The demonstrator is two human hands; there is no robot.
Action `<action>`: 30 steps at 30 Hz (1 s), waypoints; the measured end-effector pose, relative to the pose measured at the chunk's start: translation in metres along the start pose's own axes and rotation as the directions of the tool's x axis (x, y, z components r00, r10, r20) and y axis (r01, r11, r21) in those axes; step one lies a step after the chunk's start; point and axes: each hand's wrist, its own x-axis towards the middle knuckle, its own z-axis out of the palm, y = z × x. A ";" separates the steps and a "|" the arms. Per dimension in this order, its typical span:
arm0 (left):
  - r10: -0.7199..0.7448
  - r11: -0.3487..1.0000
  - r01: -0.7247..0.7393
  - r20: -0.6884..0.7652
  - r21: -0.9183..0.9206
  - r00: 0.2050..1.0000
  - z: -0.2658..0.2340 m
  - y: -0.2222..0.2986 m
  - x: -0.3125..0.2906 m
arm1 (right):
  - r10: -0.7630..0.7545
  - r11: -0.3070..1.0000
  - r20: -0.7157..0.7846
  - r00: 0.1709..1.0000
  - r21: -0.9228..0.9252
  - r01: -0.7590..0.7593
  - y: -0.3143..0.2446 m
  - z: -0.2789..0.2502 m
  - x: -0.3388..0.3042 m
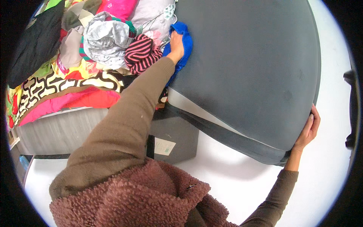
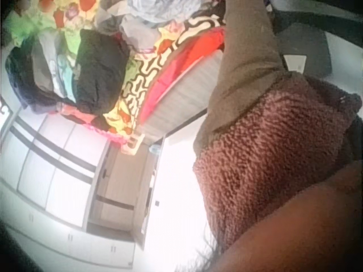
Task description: The person wipes a gray curved surface and a small gray cabinet with a blue cloth. They move a piece of paper on the cabinet to clean underneath it, then wipe the cabinet's sides and top.
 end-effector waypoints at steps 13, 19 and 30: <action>0.024 1.000 -0.025 0.303 -0.003 0.953 -0.024 0.044 -0.143 | 0.007 0.999 -0.024 1.000 -0.035 -0.007 -0.002 0.002 -0.001; -0.108 0.986 0.135 0.237 -0.098 0.965 -0.001 0.019 -0.118 | 0.005 0.999 -0.025 1.000 -0.038 -0.006 -0.001 0.001 0.000; -0.248 0.946 0.252 0.043 -0.205 0.968 0.000 0.027 -0.079 | -0.018 0.997 -0.074 0.997 -0.071 0.013 -0.001 0.005 0.000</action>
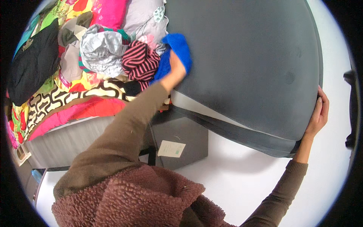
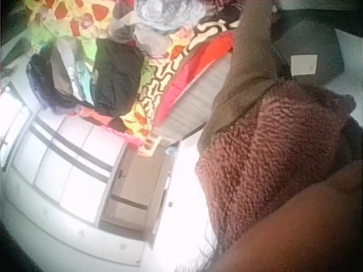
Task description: The person wipes a gray curved surface and a small gray cabinet with a blue cloth. They move a piece of paper on the cabinet to clean underneath it, then wipe the cabinet's sides and top.
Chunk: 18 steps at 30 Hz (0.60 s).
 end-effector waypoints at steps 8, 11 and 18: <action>0.623 0.694 -0.689 0.307 0.208 0.720 0.011 0.064 -0.037 | -0.059 0.998 0.040 0.997 0.010 0.058 0.003 -0.010 -0.012; 0.674 0.688 -0.686 0.145 0.235 0.725 0.047 0.047 0.093 | 0.020 1.000 0.063 0.998 0.012 -0.021 0.006 -0.014 -0.014; 0.360 0.864 -0.256 -0.176 0.434 0.916 0.068 0.000 0.354 | 0.122 0.992 0.127 0.984 -0.061 -0.115 0.007 -0.027 -0.017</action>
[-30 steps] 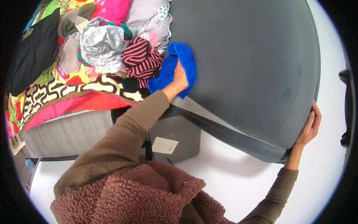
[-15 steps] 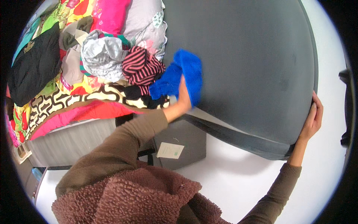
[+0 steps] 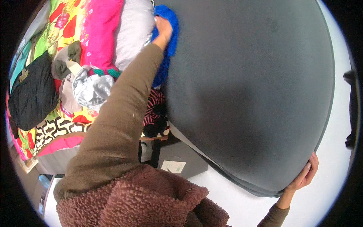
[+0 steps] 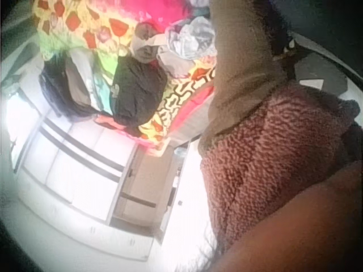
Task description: The person wipes a gray curved surface and a small gray cabinet with a blue cloth. They move a piece of paper on the cabinet to clean underneath it, then wipe the cabinet's sides and top.
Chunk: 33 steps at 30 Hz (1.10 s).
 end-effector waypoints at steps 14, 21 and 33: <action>-0.237 0.952 0.111 0.458 0.285 0.857 -0.161 0.068 -0.168 | -0.039 0.998 -0.031 0.999 0.042 0.040 0.006 0.008 0.006; -0.305 0.929 0.333 0.839 0.158 0.451 -0.265 0.060 -0.291 | -0.213 0.977 -0.180 0.960 -0.069 0.203 -0.019 0.023 0.024; -0.020 0.350 0.818 0.877 0.456 -0.481 -0.485 0.132 -0.463 | 0.572 0.478 0.315 0.758 0.623 -0.619 -0.227 0.140 -0.360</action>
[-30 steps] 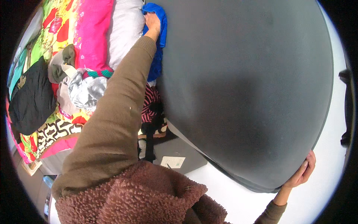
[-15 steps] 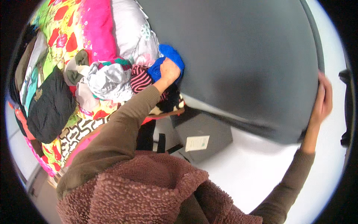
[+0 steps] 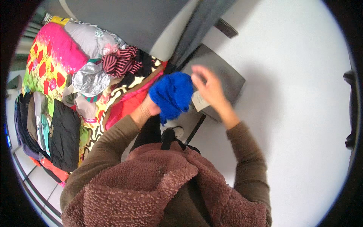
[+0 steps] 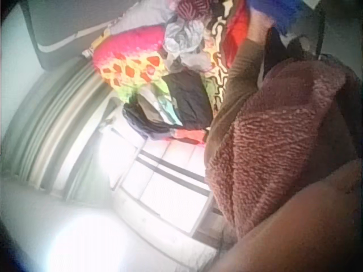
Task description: The person wipes a gray curved surface and a small gray cabinet with a blue cloth. They move a piece of paper on the cabinet to clean underneath it, then wipe the cabinet's sides and top.
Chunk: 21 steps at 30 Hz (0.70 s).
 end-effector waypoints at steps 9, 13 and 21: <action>-0.032 0.193 0.022 -0.016 0.981 0.999 0.046 -0.227 0.014 | 0.504 -0.272 0.501 0.704 0.865 -0.421 0.126 0.027 -0.284; -0.176 -0.203 -0.031 -0.005 0.979 0.984 0.058 -0.249 0.038 | 0.474 -0.265 0.443 0.761 0.896 -0.357 0.178 0.037 -0.328; -0.187 -0.027 0.126 -0.128 0.992 0.974 0.038 -0.238 0.085 | 0.668 -0.303 0.228 0.708 0.953 -0.020 0.226 -0.004 -0.283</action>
